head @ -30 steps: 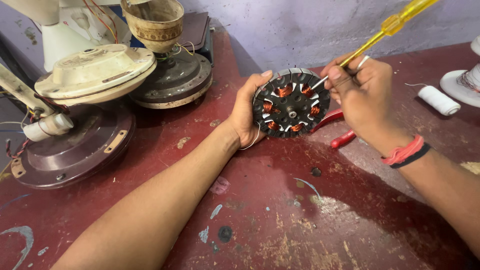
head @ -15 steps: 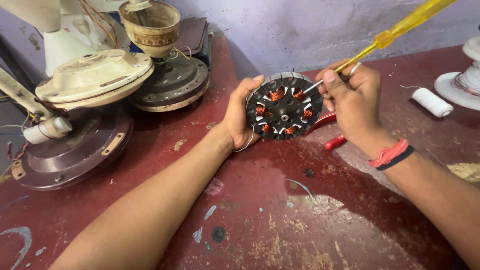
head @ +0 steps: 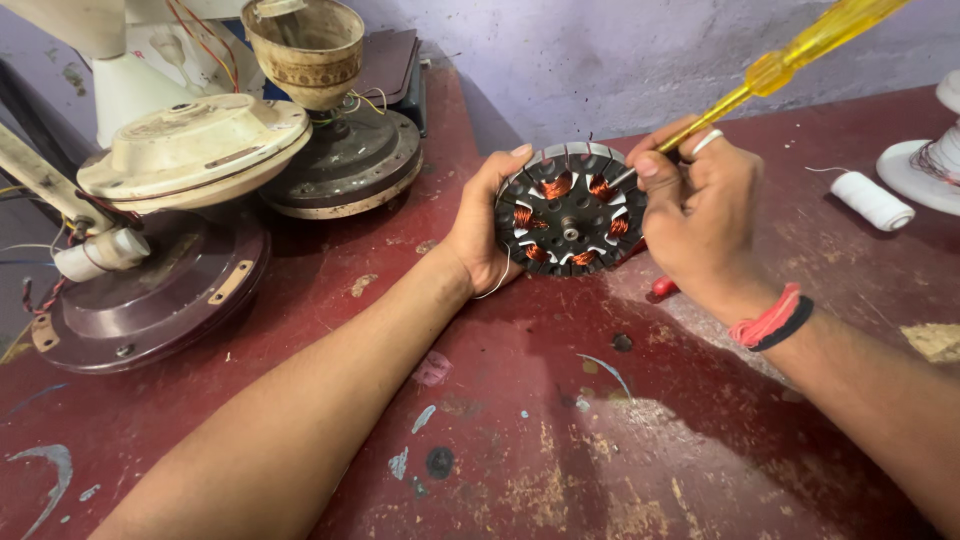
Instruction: The person uses a yellow-handled screwdriver to adjust copper windings on a motor rotor held in the left hand. The person repeatedly inserts the screwdriver into the rotor slots to push or align the windings while rotating the rotor as needed.
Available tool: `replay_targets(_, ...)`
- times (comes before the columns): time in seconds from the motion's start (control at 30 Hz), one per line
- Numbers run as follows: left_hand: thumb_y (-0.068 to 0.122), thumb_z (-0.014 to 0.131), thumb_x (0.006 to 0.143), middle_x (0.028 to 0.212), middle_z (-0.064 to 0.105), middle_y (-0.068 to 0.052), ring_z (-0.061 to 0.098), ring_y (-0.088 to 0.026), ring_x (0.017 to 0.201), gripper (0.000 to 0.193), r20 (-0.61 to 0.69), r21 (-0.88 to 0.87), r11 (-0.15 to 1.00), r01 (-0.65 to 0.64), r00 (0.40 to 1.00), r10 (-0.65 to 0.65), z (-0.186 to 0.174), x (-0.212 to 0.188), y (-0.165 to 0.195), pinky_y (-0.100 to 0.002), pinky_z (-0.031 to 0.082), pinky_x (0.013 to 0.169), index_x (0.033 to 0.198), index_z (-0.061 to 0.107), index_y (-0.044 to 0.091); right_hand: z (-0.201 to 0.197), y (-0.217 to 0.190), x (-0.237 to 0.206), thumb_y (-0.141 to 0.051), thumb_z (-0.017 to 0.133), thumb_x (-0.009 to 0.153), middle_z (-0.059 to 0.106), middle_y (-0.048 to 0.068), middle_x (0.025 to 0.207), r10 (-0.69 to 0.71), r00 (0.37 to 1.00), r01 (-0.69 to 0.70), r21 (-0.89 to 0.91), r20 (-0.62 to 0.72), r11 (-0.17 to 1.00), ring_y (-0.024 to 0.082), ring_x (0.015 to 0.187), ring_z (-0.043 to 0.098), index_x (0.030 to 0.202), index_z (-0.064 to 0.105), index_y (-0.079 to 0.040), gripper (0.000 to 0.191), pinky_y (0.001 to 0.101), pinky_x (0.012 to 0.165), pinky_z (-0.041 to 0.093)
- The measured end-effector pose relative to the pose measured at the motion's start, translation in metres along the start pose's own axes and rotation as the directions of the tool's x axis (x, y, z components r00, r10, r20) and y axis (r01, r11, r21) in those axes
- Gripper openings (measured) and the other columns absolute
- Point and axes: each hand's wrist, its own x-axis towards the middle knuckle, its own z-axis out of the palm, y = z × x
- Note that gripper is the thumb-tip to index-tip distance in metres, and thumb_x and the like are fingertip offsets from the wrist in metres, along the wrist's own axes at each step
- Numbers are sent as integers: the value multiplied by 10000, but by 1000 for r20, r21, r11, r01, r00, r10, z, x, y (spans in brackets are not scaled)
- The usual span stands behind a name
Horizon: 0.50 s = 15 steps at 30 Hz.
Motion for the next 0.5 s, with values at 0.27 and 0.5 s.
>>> replay_targets(0.27,562,596,857,1188,730,-140,697,-303,1076,605,-21,23,1000,8,1000,-7,4,0,0,-518,560,975,1203,696,77,-4,4,5,-12,604,1101,602,-6,779,241,969,-247,201,54,948,32,648,497,978,673,18,143,202,548,377)
replay_targets(0.5,546,596,872,1159,739,-151,713,-308,1043,589,0,25,1000,-1,1000,1,2,1,-1,-511,580,956,1193,701,64,-4,-9,4,19,594,1090,602,-8,818,100,993,-105,79,69,991,30,641,461,1032,657,34,86,200,527,341)
